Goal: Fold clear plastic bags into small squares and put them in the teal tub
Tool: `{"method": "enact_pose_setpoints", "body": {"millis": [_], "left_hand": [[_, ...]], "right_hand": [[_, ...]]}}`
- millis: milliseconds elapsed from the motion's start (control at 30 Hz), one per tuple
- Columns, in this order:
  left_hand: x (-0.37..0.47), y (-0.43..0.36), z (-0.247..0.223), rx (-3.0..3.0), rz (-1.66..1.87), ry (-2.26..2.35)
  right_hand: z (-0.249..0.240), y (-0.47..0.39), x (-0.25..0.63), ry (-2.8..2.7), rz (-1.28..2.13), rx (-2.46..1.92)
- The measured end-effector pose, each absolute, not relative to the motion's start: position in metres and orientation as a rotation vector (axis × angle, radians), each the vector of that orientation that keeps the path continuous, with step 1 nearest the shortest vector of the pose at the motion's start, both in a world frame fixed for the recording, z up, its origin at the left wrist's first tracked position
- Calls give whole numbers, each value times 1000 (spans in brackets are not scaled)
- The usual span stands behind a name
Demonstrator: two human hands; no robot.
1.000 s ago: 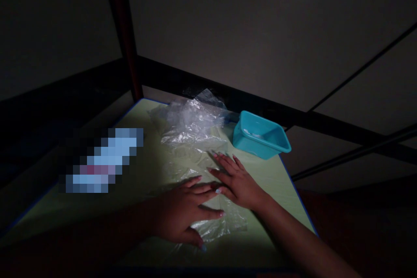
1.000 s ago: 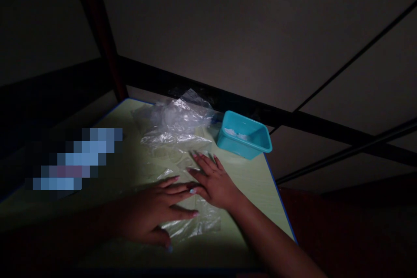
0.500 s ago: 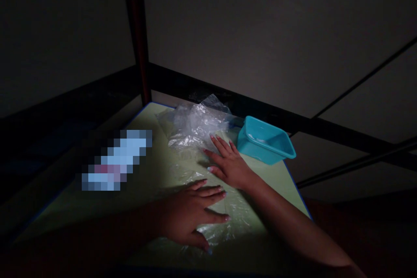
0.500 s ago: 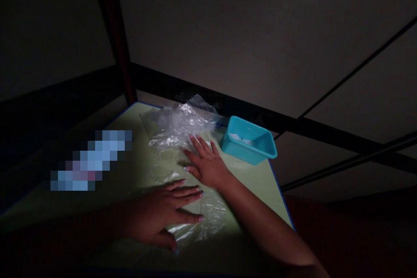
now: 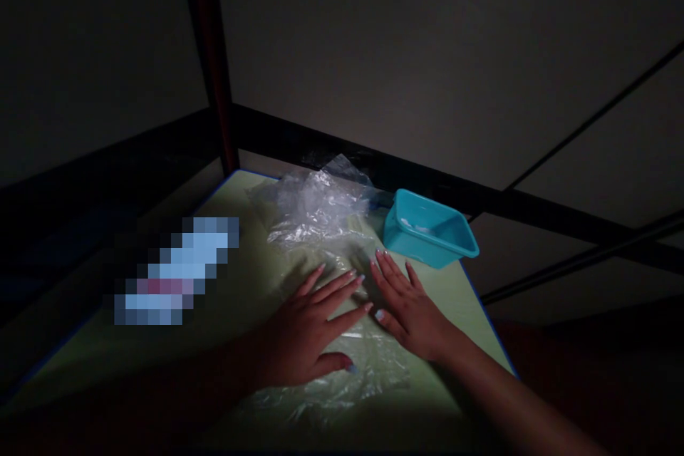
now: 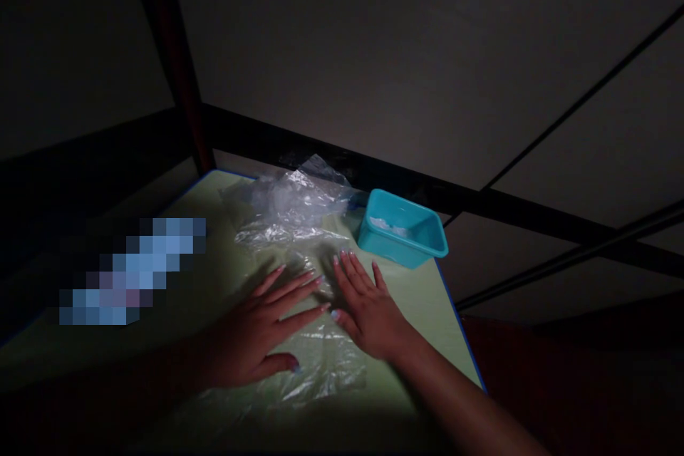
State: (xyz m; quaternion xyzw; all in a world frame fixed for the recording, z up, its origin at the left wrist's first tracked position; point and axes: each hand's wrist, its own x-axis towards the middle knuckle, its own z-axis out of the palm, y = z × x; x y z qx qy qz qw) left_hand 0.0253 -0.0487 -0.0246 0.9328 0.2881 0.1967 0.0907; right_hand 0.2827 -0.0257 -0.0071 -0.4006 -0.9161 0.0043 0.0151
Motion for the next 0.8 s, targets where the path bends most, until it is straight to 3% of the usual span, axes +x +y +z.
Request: {"method": "enact_pose_setpoints", "body": {"millis": [300, 467, 800], "left_hand": [[17, -38, -49, 2765, 301, 1233], [18, -39, -49, 2793, 376, 1374], [22, -45, -37, 2845, 331, 857]], "right_hand": [[-30, -38, 284, -2867, 271, -1363], [-25, -36, 283, -2838, 306, -1338], [-26, -33, 272, -2833, 273, -1293]]}}
